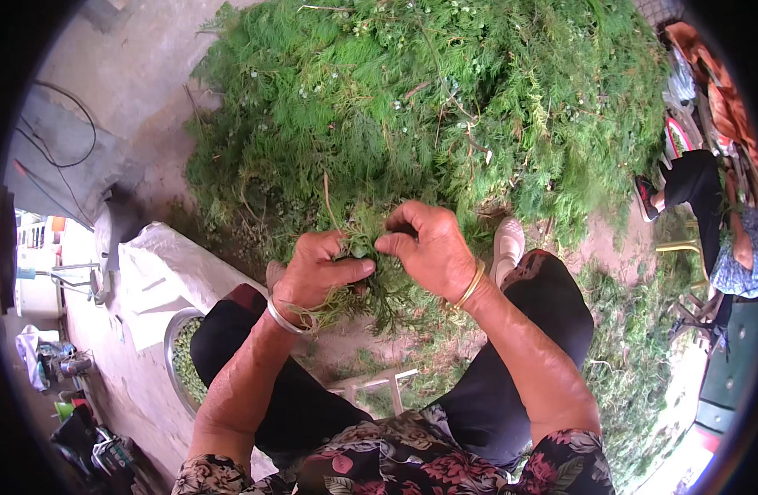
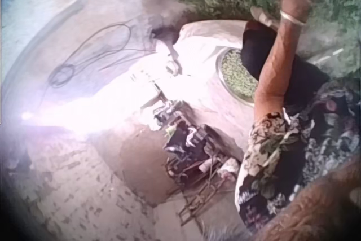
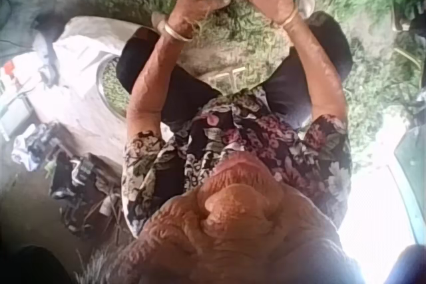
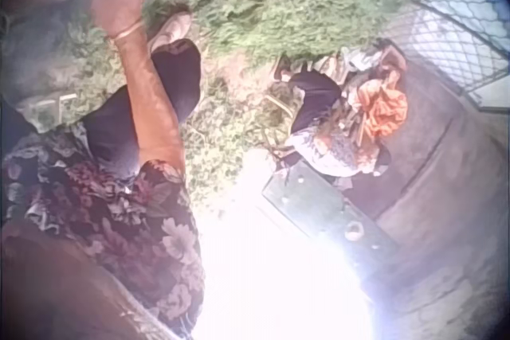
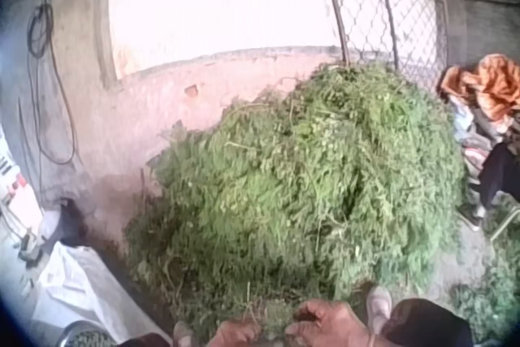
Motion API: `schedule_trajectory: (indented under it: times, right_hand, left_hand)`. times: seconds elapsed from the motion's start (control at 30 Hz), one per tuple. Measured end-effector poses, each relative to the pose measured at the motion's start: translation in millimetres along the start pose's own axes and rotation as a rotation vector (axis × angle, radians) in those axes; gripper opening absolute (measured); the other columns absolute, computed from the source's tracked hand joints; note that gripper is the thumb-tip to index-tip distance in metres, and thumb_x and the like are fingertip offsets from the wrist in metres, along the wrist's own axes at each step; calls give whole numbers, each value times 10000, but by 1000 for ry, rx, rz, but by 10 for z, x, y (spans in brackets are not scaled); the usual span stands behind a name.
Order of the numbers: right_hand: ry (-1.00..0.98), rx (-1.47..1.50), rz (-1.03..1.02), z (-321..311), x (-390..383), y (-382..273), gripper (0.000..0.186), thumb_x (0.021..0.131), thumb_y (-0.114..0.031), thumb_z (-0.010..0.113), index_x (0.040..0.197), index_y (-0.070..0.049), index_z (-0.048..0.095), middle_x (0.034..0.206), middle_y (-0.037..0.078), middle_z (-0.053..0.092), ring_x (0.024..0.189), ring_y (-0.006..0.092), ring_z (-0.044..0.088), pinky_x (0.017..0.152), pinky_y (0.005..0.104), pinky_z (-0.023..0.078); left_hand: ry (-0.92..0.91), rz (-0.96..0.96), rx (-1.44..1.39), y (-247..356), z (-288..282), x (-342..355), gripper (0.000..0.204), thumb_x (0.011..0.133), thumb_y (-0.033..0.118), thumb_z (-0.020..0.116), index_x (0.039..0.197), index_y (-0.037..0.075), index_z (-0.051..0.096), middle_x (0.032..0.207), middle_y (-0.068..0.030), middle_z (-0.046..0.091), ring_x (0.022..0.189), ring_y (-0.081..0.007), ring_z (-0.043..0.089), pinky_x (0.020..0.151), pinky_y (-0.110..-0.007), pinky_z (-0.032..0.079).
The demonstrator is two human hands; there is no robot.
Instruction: The person plucks berries from green branches by hand and collects them into a metal basin.
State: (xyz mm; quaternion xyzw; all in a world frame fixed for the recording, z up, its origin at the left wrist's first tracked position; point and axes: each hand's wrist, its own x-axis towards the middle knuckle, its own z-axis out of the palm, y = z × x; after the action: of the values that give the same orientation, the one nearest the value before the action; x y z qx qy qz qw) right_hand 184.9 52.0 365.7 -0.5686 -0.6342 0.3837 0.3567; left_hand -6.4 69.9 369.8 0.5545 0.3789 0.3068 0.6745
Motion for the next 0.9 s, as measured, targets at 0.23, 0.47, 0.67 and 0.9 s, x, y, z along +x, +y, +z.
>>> schedule_trajectory:
  times: [0.23, 0.47, 0.67, 0.9]
  right_hand:
    - [353, 119, 88, -191, 143, 42, 165, 853, -10, 593, 1006, 49, 610, 816, 53, 646, 703, 122, 608, 655, 237, 501]
    - [-54, 759, 213, -352, 88, -134, 196, 845, -30, 620, 1027, 41, 602, 802, 43, 624, 628, 89, 539, 554, 216, 459]
    - [-85, 211, -104, 88, 76, -64, 265, 685, -72, 788, 868, 25, 624, 735, 75, 636, 632, 148, 589, 601, 297, 493]
    - [-207, 18, 81, 70, 76, 2, 307, 642, -167, 819, 756, 46, 629, 704, 153, 635, 639, 194, 609, 603, 330, 487]
  left_hand:
    - [104, -34, 11, 64, -13, -34, 157, 787, -15, 682, 937, -52, 657, 777, -15, 639, 680, -71, 557, 600, -242, 474]
    - [184, -122, -247, 0, -36, 25, 80, 791, -15, 688, 835, -60, 638, 726, -43, 630, 631, -110, 594, 517, -242, 495]
    - [195, 23, 227, -238, 78, 90, 272, 725, 114, 793, 809, -66, 607, 676, -117, 634, 617, -115, 568, 550, -304, 467]
    - [106, 61, 524, -237, 39, 40, 240, 776, 21, 735, 960, -69, 609, 767, -67, 621, 618, -86, 595, 497, -250, 501]
